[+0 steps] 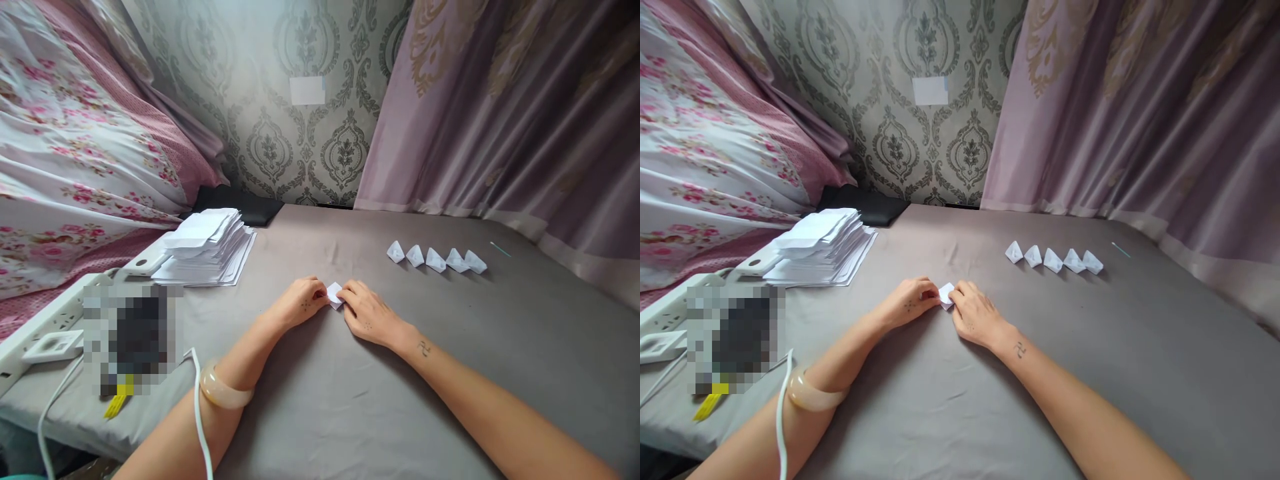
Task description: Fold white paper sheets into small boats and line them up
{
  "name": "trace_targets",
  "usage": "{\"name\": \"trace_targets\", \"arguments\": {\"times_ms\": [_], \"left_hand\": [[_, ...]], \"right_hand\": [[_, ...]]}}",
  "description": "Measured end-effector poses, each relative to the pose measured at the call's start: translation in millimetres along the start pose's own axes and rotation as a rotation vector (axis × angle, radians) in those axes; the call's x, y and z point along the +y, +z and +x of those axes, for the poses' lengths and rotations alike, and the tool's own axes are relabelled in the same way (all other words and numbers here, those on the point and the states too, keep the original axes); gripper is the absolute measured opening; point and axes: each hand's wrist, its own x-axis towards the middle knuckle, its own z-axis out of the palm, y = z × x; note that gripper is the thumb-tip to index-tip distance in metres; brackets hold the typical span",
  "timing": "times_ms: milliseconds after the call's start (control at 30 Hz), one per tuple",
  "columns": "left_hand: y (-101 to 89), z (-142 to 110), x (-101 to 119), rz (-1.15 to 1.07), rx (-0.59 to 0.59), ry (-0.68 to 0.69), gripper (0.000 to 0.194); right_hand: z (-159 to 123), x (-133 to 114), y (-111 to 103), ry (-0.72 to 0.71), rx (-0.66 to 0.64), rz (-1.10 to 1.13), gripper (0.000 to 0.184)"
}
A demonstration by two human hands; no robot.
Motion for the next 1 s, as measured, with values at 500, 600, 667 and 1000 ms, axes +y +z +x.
{"name": "trace_targets", "arguments": {"times_ms": [500,600,667,1000], "left_hand": [[5.1,5.1,0.5,0.091,0.067,-0.157,0.022],[6.6,5.6,2.5,0.066,0.072,-0.24,0.021],[6.8,6.1,3.5,0.05,0.072,-0.273,0.02],[6.1,10.0,6.4,0.003,0.043,-0.334,0.018]], "right_hand": [[7.2,16.7,17.1,0.381,0.174,0.358,0.02],[9.9,17.0,17.7,0.411,0.171,0.355,0.019],[11.5,17.4,18.8,0.424,0.173,0.344,0.02],[14.7,16.7,20.1,0.47,0.16,0.324,0.02]]}}
